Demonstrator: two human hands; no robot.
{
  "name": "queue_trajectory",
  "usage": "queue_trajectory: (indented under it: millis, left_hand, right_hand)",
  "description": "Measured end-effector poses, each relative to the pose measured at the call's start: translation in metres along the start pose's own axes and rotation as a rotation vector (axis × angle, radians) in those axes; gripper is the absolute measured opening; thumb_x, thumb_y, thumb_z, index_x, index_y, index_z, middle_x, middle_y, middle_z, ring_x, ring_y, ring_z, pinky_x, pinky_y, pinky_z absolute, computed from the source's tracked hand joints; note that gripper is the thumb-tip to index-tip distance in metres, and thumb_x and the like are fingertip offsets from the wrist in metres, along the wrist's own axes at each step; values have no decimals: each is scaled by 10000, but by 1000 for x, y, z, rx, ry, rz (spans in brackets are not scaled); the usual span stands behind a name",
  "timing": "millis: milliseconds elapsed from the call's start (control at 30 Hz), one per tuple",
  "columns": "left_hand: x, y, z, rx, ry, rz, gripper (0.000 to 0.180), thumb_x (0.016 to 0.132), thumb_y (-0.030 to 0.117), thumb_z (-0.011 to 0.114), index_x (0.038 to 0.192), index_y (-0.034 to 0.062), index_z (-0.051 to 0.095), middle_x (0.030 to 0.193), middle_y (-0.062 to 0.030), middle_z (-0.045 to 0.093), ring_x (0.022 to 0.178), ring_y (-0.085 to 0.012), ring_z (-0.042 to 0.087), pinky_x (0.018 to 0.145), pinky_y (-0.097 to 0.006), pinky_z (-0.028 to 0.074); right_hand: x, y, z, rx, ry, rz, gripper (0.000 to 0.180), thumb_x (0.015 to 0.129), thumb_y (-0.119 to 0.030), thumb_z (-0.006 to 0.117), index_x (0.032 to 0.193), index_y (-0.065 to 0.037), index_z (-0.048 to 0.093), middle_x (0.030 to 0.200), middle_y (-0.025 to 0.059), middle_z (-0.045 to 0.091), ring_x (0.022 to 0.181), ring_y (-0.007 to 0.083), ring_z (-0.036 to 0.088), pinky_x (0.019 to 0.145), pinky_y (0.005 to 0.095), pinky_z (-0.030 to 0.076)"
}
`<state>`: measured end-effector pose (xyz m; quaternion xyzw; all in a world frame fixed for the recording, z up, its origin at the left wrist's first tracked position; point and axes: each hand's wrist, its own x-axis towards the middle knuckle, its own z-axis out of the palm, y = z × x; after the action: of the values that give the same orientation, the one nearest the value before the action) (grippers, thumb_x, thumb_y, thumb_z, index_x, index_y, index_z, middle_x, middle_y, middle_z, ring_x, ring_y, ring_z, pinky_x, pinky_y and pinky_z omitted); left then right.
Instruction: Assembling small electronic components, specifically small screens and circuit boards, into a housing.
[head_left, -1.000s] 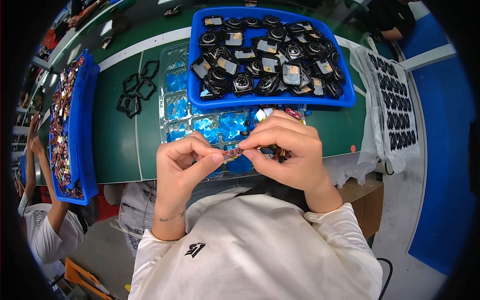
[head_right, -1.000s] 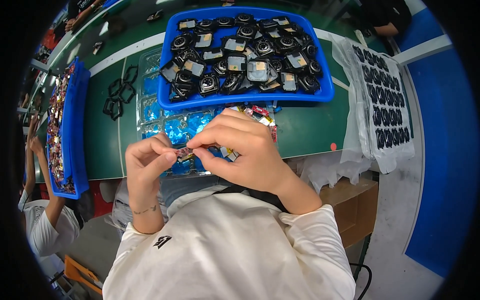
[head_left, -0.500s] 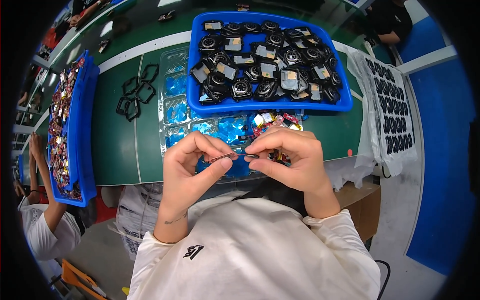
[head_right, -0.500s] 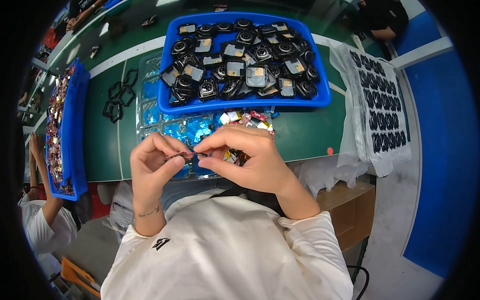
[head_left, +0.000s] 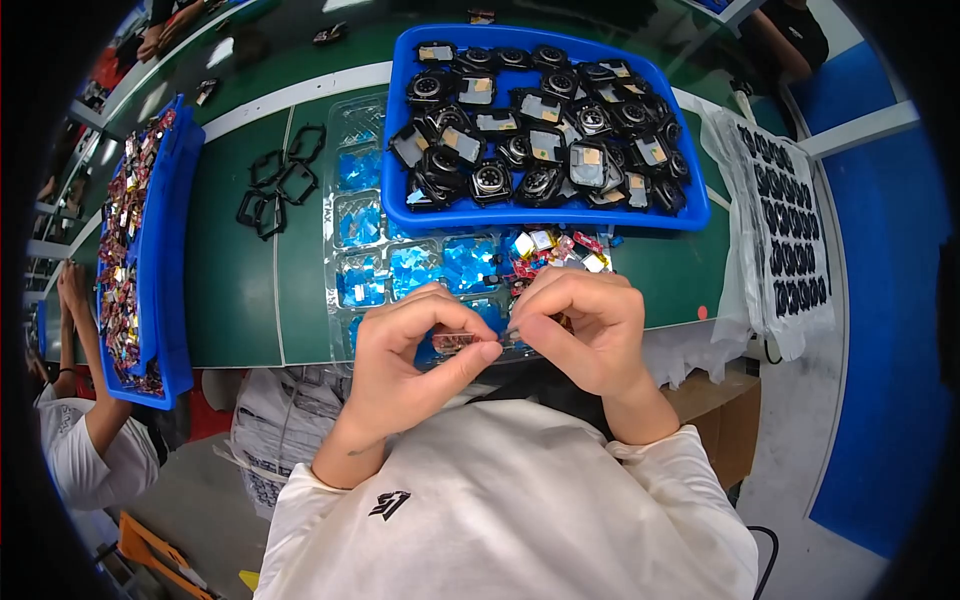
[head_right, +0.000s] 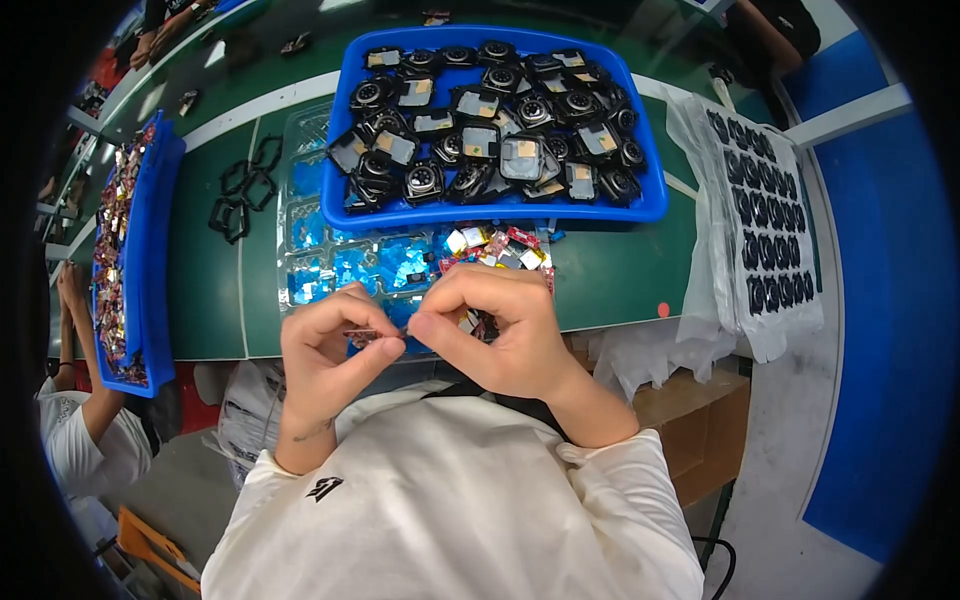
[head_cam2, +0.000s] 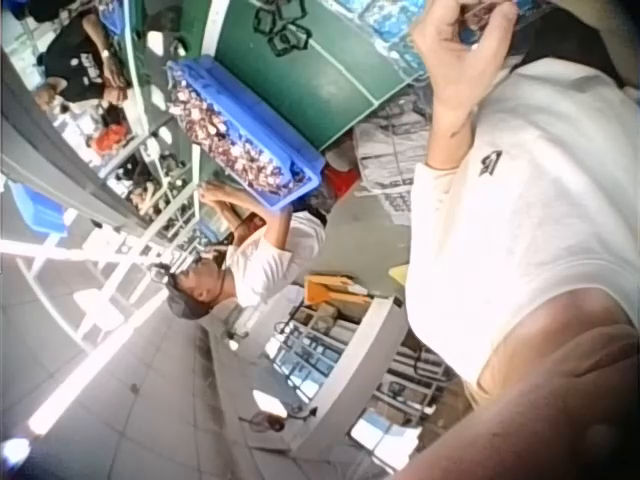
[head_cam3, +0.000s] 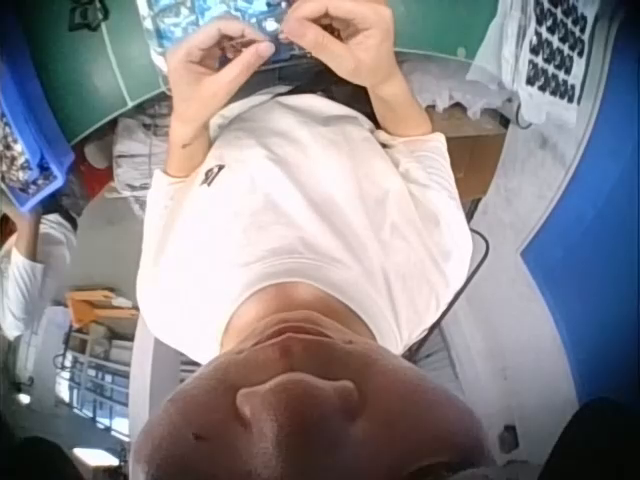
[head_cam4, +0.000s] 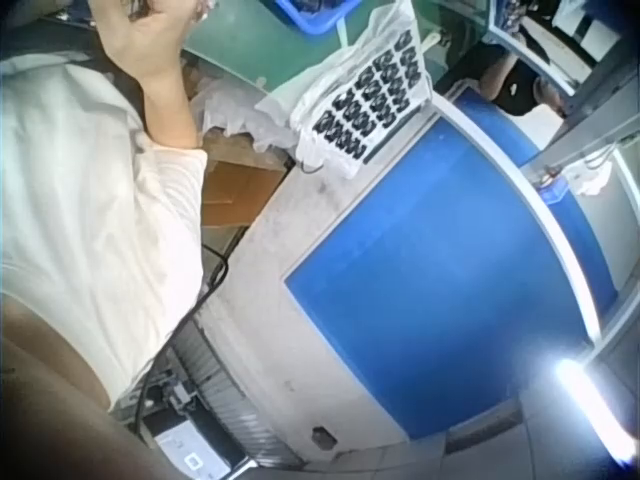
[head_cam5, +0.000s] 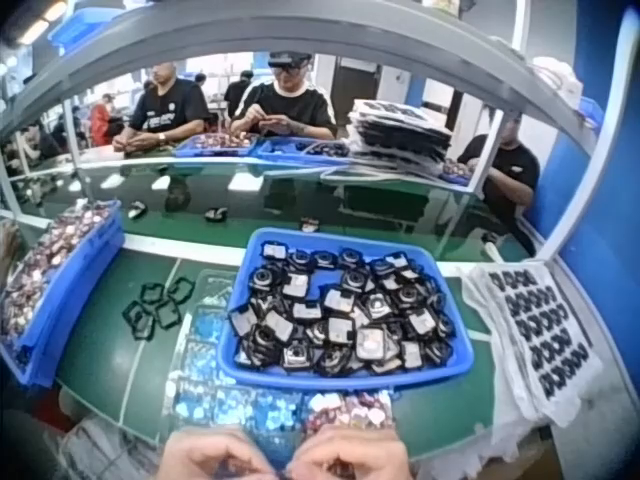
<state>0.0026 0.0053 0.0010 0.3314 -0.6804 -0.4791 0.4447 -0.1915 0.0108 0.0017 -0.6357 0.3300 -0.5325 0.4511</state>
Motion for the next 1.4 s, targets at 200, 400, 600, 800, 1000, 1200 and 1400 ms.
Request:
queue_trajectory:
  millis: [200,400,600,800,1000,1200,1400]
  left_hand:
    - [-3,4,4,-333,43,-154,77,739,-23,708,789,-22,649,742,-65,636,678,-98,551,619,-213,411]
    - [-3,-1,1,-330,7,-92,67,770,-19,689,828,-30,658,779,-67,641,711,-98,553,637,-220,416]
    - [-3,0,2,-441,5,-228,31,797,-17,666,819,-36,653,785,-69,637,722,-86,548,641,-205,407]
    - [-2,2,1,-629,-106,-250,28,777,-36,668,792,-42,645,751,-77,622,678,-102,521,608,-223,401]
    - [-3,-1,0,-697,-53,-127,38,761,-13,664,756,-32,631,812,-116,611,738,-144,513,645,-240,393]
    - [-9,0,-4,-478,58,-91,59,740,33,678,764,-2,637,910,-127,603,784,-154,507,675,-248,386]
    - [-5,4,0,-323,65,-33,46,714,31,687,727,15,647,962,-130,616,836,-162,473,749,-276,353]
  right_hand:
    - [1,-4,-4,167,-64,101,44,800,-2,659,821,33,642,784,80,646,654,94,588,570,205,461]
    - [4,-12,-8,384,-138,262,49,831,7,633,831,55,627,786,82,634,687,100,587,605,212,478]
    - [5,-12,-3,386,-172,262,63,865,-7,594,833,48,595,786,45,588,669,79,545,571,207,459]
    - [11,-10,0,8,4,123,65,847,-13,612,798,15,579,731,25,561,612,66,508,549,202,420]
    - [27,-9,-20,-904,-107,-138,138,712,-5,644,843,-19,604,740,89,552,652,222,521,578,314,443]
    - [63,-15,-56,-1197,48,-115,350,722,-26,611,1072,-44,592,1101,110,528,1004,303,492,826,385,438]
    - [71,6,-79,-1132,87,-204,162,700,-57,679,847,-31,617,1179,80,572,1123,310,456,901,401,407]
